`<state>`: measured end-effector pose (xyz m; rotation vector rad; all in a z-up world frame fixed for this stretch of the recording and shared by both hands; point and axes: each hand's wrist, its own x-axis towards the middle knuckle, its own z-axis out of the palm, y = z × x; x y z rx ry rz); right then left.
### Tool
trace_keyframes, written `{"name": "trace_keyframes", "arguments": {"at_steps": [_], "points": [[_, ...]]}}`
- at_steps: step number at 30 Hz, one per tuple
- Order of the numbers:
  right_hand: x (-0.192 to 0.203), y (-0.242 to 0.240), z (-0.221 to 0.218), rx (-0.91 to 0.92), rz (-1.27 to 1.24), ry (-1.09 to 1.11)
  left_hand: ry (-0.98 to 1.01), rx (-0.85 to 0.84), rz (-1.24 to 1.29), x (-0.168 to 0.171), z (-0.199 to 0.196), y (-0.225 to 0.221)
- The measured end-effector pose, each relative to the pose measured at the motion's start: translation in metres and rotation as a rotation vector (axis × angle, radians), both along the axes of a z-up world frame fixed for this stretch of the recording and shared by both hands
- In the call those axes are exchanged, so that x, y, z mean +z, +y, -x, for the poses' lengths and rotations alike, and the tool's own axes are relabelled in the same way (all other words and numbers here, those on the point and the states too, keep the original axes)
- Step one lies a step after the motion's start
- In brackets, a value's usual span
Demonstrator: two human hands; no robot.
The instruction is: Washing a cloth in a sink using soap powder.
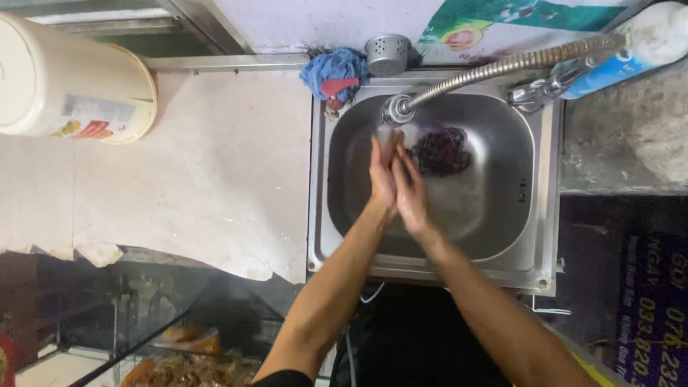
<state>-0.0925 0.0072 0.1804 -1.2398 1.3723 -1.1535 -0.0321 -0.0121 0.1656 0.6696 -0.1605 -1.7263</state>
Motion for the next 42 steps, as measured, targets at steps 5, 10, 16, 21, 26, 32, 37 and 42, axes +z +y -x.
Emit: {"name": "trace_keyframes", "arguments": {"at_steps": [5, 10, 16, 21, 26, 32, 37, 42], "points": [[0.031, -0.006, 0.004, -0.112, -0.093, -0.378, -0.256, -0.079, -0.008, 0.037, 0.002, 0.021], [0.017, -0.052, 0.051, -0.212, -0.267, -0.441, -0.273, -0.257, 0.056, 0.039, -0.003, 0.050], [0.074, -0.050, 0.062, -0.175, -0.450, -0.560, -0.576, -0.135, 0.045, 0.014, -0.059, 0.054], [0.113, -0.045, 0.068, -0.110, -0.542, -0.592, -0.571, -0.041, -0.049, 0.009, -0.089, 0.066], [0.127, -0.037, 0.074, -0.084, -0.443, -0.473, -0.677, -0.140, -0.223, 0.012, -0.098, 0.070], [0.012, 0.002, 0.086, -0.033, -0.459, 0.068, -0.528, -0.347, 0.021, 0.020, -0.086, 0.075], [0.088, 0.017, 0.024, 0.239, -0.496, -0.292, -0.326, -0.404, -0.232, 0.114, -0.082, 0.074], [0.050, -0.003, 0.041, 0.342, -0.391, -0.179, -0.719, 0.016, 0.013, 0.109, -0.142, 0.054]]}}
